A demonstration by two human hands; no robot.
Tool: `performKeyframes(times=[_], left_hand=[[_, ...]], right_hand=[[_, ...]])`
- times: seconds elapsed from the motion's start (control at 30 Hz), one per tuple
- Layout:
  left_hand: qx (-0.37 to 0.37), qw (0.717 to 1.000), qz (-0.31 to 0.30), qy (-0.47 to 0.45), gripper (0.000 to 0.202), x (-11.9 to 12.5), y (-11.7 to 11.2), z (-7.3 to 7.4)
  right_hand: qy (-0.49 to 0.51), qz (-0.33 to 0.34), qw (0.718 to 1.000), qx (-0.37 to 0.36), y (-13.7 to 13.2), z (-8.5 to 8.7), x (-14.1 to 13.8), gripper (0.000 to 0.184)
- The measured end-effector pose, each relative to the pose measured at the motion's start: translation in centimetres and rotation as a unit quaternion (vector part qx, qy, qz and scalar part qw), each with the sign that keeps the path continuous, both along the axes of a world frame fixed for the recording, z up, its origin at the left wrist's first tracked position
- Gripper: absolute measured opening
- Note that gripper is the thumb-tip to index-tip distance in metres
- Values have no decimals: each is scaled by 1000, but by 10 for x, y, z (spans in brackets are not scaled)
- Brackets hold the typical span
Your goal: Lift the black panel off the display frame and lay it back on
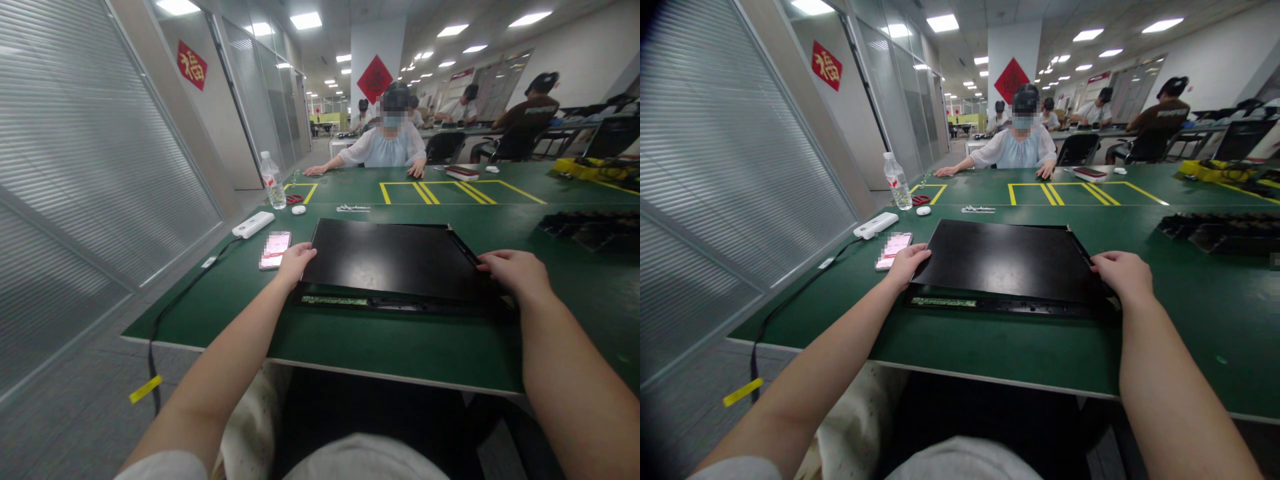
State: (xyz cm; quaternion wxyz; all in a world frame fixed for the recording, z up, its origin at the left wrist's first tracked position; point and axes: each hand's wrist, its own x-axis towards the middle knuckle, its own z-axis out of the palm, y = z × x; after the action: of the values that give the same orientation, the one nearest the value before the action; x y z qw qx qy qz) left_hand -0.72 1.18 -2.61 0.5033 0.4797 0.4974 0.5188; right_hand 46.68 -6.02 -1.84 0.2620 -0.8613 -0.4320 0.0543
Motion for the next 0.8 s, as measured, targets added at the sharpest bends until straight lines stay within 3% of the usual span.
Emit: performKeyframes(times=[0.1,0.2,0.37,0.57,0.8], left_hand=[[11,1000,10,3,44,0,-1,1],[24,999,28,17,38,-2,0,2],[83,986,58,133,24,-6,3,1],[75,973,45,214,16,-9,7,-6],[81,973,19,216,16,-13,14,-13]], right_hand=[[72,-30,997,-4,-2,5,-5,29],[75,-32,997,2,-4,9,-9,26],[81,-35,996,-9,-7,14,-14,25],[97,-32,995,-9,-8,17,-19,26],[108,-42,993,15,-8,15,-18,26]])
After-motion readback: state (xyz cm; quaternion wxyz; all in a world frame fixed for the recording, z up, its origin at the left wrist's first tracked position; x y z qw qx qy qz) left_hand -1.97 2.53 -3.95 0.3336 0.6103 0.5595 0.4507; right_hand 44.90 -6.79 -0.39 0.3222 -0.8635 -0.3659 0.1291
